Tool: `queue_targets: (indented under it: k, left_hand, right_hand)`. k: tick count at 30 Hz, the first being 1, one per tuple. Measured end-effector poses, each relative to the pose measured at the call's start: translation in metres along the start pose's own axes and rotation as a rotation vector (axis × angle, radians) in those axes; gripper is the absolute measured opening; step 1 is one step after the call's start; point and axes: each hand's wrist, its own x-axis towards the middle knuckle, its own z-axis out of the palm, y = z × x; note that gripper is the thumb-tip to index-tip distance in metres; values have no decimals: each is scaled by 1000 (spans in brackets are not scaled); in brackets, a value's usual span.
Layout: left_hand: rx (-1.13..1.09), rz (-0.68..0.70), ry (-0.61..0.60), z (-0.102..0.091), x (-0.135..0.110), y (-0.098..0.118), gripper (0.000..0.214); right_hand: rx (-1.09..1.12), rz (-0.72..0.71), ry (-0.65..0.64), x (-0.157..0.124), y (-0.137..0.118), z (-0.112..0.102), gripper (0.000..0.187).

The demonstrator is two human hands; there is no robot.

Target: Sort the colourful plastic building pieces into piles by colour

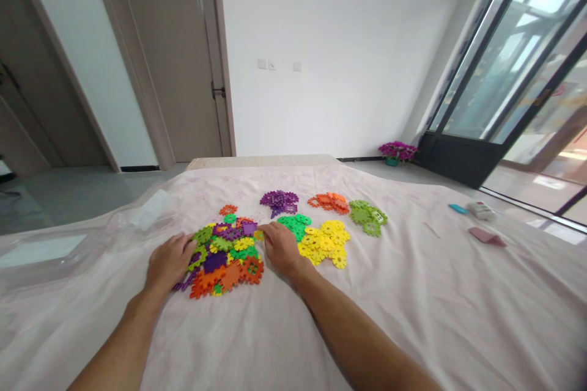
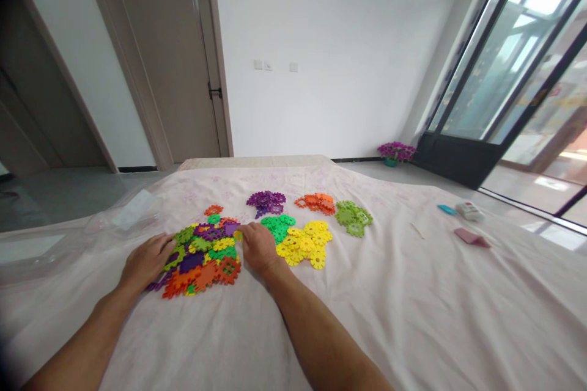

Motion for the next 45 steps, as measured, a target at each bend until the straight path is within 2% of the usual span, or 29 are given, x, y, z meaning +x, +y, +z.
queue_targets:
  k: [2,5,8,11,14,17,19,23,28,31,34,37,40,45]
  left_hand:
    - [1,3,6,1,1,-1,58]
    - [4,11,14,3,1,-3,58]
    - [16,12,10,3,2,-3,58]
    - [25,11,2,3,2,-2,59]
    - [27,6,-4,2,1,-1,61]
    - [21,6,6,1,1,-1,60]
    - [20,8,15,1,1,-1,59]
    - [21,9,10,0,1,-1,60]
    - [13,14,10,1,0,-1,60]
    - [1,-1,11,1,1,-1,59]
    - [-6,-8,12,1,1,0,59]
    - [-6,2,26,2,2,-1,58]
    - [-2,9,28,2,2,-1,58]
    - [7,3,7,0,1,0,60]
  right_hand:
    - [48,60,46,4,6,-11,33]
    - [55,184,65,11,23,-39,33]
    - [16,364,4,13,46,-71,33]
    - [-19,468,-140,7,68,-97,27]
    - [-96,542,-206,-1,82,-111,26]
    - [-176,560,-170,-3,85,-116,31]
    - [-171,514,-142,-1,80,-114,34]
    - [-41,327,-158,7,58,-99,32]
    - [66,86,-199,9,20,-59,34]
    - [113,-83,-175,5,2,-32,46]
    - [135,-249,-190,1,-8,-11,55]
    - [171,-394,-236,0,-11,0,56]
    - [172,-416,-253,2,-11,3,52]
    - [-7,-272,-236,0,-10,-5,35]
